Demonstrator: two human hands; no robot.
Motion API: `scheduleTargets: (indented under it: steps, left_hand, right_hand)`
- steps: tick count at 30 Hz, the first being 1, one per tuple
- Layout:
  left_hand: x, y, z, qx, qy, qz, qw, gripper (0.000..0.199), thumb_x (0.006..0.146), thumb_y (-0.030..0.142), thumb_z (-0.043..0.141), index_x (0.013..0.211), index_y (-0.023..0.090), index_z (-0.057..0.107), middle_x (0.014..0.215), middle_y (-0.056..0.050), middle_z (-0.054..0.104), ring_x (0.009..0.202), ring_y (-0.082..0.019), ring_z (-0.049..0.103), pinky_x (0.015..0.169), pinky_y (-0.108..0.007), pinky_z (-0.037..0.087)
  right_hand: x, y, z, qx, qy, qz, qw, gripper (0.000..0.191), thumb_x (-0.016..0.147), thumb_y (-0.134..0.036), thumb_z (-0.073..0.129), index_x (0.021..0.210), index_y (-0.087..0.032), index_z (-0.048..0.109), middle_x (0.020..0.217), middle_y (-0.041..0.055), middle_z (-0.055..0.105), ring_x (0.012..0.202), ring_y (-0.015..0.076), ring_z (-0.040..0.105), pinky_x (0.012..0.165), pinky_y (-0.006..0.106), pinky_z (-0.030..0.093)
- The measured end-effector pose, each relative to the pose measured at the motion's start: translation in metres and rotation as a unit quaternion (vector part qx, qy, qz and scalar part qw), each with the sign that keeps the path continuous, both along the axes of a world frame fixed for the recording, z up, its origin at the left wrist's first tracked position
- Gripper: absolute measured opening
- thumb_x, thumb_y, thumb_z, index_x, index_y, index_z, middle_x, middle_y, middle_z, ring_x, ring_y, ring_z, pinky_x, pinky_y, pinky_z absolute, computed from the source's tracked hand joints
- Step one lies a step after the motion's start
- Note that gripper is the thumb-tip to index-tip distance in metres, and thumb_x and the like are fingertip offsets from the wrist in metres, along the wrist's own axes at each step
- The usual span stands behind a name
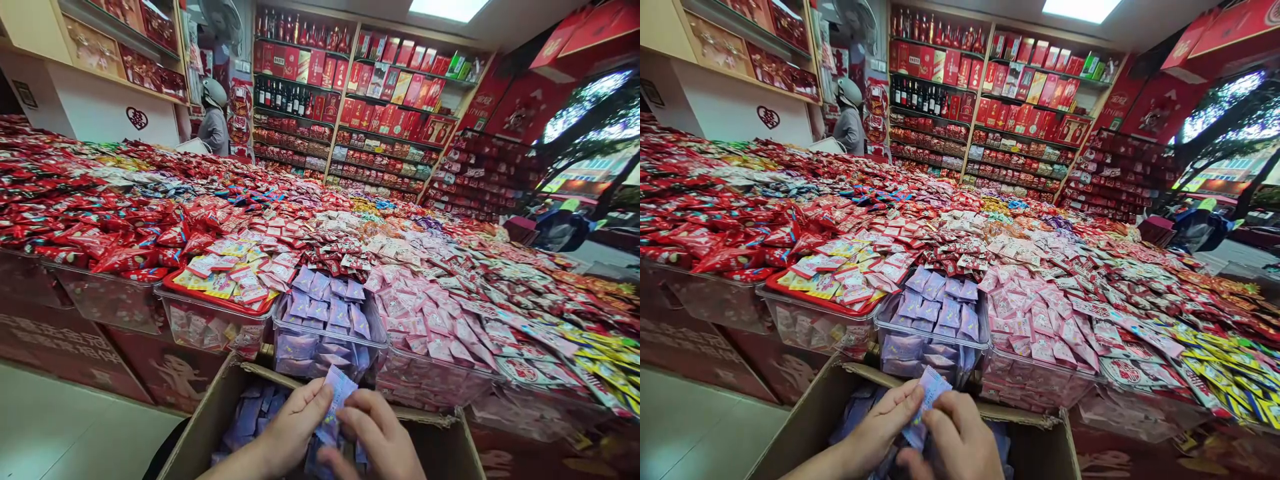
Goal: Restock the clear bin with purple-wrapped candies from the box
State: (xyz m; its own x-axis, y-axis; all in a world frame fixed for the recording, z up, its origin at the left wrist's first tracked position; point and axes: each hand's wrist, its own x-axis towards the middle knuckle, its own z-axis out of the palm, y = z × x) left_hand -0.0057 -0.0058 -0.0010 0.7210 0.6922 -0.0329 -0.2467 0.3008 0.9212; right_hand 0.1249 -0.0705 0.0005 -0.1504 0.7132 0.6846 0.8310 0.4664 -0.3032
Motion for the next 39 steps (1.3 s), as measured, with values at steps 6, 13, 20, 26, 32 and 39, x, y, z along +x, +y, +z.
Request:
scheduleTargets:
  steps: [6,13,20,26,32,39]
  left_hand:
    - [-0.002,-0.001,0.0,-0.113,-0.049,-0.013,0.992,0.036,0.081,0.044,0.044,0.082,0.013,0.061,0.071,-0.001,0.057,0.062,-0.01,0.047,0.06,-0.02,0.035]
    - [-0.001,0.001,0.001,-0.083,-0.019,-0.079,0.993,0.054,0.078,0.059,0.034,0.092,0.011,0.055,0.072,-0.01,0.064,0.06,-0.017,0.059,0.056,-0.024,0.035]
    - [0.0,0.001,-0.002,-0.072,0.007,-0.083,0.994,0.054,0.075,0.06,0.037,0.085,0.01,0.055,0.072,-0.011,0.065,0.054,-0.015,0.059,0.051,-0.021,0.032]
    - [0.0,0.001,-0.007,-0.06,0.015,-0.097,0.993,0.053,0.077,0.06,0.034,0.083,0.012,0.056,0.069,-0.009,0.064,0.051,-0.014,0.057,0.048,-0.021,0.031]
    - [-0.001,0.001,-0.011,-0.053,0.017,-0.105,0.993,0.051,0.077,0.058,0.035,0.082,0.012,0.057,0.068,-0.008,0.064,0.05,-0.013,0.055,0.049,-0.02,0.032]
    - [-0.003,0.0,-0.011,-0.035,0.023,-0.113,0.993,0.052,0.079,0.057,0.033,0.083,0.012,0.059,0.07,-0.008,0.064,0.05,-0.011,0.053,0.05,-0.02,0.032]
  right_hand:
    - [-0.003,-0.005,-0.005,0.113,-0.15,-0.019,0.982,0.013,0.07,-0.009,0.052,0.08,-0.016,0.056,0.078,0.0106,0.065,0.065,0.0194,0.06,0.054,0.029,0.05]
    - [0.038,0.016,0.06,0.09,-0.064,-0.037,0.993,0.012,0.074,-0.009,0.05,0.082,-0.018,0.05,0.094,0.0117,0.059,0.088,0.0187,0.056,0.07,0.03,0.048]
    - [0.067,0.082,0.086,-0.149,-0.179,-0.055,0.971,0.013,0.076,-0.012,0.042,0.067,-0.018,0.048,0.082,0.0062,0.056,0.075,0.0152,0.055,0.065,0.026,0.043]
    - [0.056,0.108,0.087,-0.163,-0.213,-0.016,0.963,0.01,0.077,-0.013,0.042,0.069,-0.018,0.047,0.077,0.0036,0.054,0.07,0.0135,0.051,0.063,0.023,0.04]
    - [0.027,0.138,0.081,-0.157,-0.305,-0.006,0.939,0.006,0.075,-0.015,0.044,0.071,-0.017,0.048,0.078,0.004,0.053,0.071,0.0137,0.052,0.061,0.022,0.038]
    - [0.022,0.147,0.069,-0.207,-0.345,-0.007,0.915,0.006,0.074,-0.018,0.048,0.07,-0.016,0.052,0.077,0.0053,0.055,0.069,0.0145,0.053,0.06,0.023,0.037]
